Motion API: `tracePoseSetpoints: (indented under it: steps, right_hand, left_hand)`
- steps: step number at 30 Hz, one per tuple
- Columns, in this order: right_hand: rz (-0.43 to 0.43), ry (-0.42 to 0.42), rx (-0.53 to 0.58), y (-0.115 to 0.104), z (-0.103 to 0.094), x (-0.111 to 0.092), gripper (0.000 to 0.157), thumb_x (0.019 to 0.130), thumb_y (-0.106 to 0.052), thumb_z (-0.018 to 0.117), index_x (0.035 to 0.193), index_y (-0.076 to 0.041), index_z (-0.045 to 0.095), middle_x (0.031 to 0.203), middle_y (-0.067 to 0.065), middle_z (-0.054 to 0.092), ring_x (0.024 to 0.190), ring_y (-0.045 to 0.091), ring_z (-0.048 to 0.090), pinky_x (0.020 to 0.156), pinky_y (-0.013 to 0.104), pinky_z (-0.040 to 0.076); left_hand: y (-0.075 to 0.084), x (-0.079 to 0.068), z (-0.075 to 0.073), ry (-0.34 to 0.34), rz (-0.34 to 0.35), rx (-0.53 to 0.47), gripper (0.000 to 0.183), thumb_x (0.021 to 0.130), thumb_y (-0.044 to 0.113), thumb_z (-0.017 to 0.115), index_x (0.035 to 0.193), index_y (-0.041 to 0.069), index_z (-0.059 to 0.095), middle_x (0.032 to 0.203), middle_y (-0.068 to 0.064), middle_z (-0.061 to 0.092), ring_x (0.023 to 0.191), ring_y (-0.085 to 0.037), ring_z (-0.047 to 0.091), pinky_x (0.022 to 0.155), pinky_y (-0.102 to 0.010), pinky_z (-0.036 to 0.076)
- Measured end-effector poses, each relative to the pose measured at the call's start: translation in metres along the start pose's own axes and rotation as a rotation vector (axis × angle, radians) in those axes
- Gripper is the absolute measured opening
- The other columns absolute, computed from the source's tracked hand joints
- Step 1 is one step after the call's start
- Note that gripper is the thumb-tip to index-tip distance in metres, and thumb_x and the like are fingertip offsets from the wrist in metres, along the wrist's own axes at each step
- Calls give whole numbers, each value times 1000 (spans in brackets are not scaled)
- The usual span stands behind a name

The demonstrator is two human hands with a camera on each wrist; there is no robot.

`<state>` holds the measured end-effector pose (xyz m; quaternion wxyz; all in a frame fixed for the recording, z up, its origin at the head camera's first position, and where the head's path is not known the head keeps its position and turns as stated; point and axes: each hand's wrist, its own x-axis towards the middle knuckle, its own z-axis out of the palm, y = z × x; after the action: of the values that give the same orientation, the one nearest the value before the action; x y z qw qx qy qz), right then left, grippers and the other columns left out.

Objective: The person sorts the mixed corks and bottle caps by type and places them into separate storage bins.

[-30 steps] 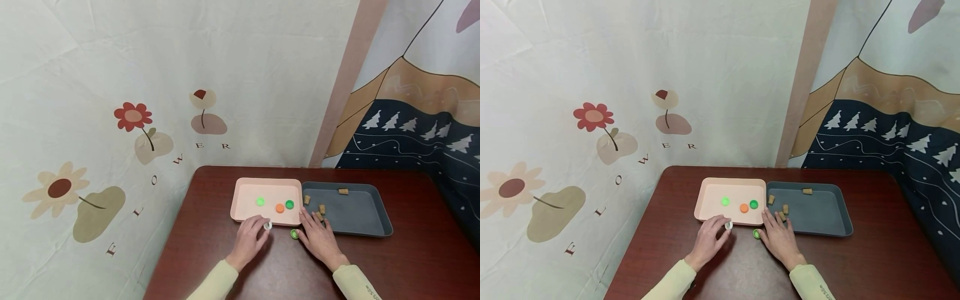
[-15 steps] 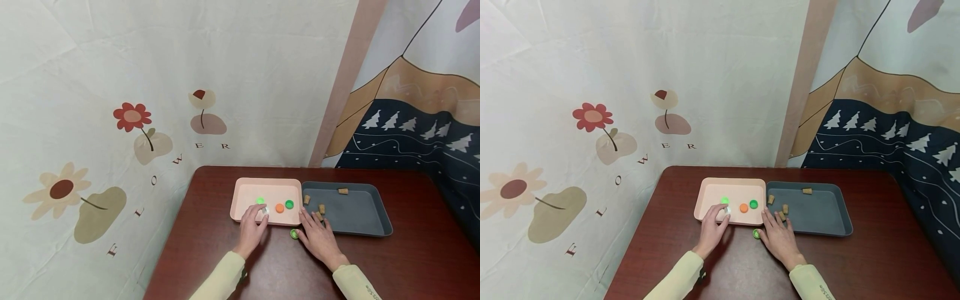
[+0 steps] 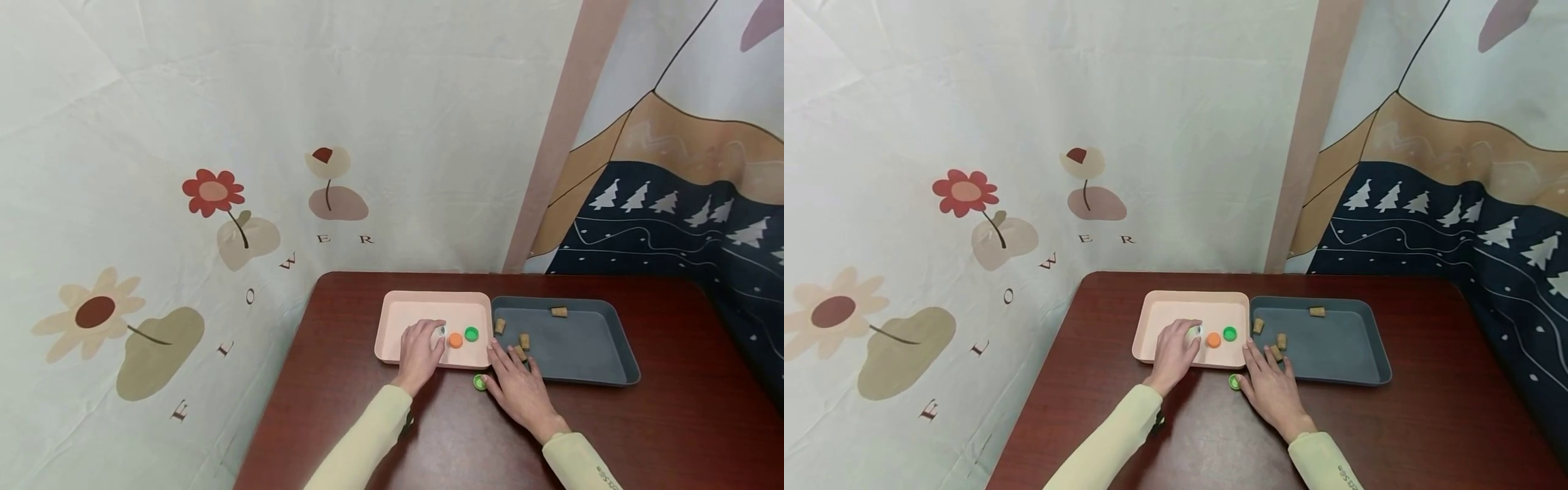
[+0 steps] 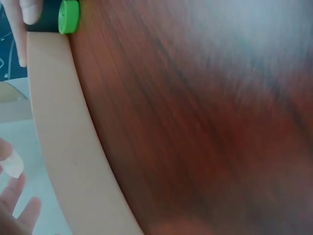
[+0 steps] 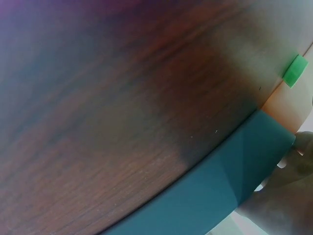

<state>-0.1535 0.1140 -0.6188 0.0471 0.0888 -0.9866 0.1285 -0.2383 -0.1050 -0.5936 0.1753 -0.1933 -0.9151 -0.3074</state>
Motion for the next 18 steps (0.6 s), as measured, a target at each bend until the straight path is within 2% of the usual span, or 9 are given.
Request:
tracePoseSetpoints:
  steps: [5,11,18]
  right_hand:
    - [5,-4,-7,0,1,0,68,103,-45,59,158,-8,43,166,9,35,145,41,42,109,74,31]
    - [9,-7,-12,1,2,1,69,103,-46,59,158,-8,43,166,9,35,145,41,43,108,74,32]
    - [9,1,-17,0,3,1,69,103,-46,60,158,-8,43,166,8,35,145,40,43,108,73,32]
  left_hand:
    - [-3,9,4,-64,42,141,30,91,14,76,120,18,74,116,-2,70,115,-26,64,109,-64,39]
    - [-5,18,7,-136,82,298,30,90,13,77,119,21,75,117,0,70,120,-25,63,110,-67,36]
    - [-7,27,12,-192,87,396,32,89,8,74,116,24,76,116,1,71,121,-26,62,110,-69,35]
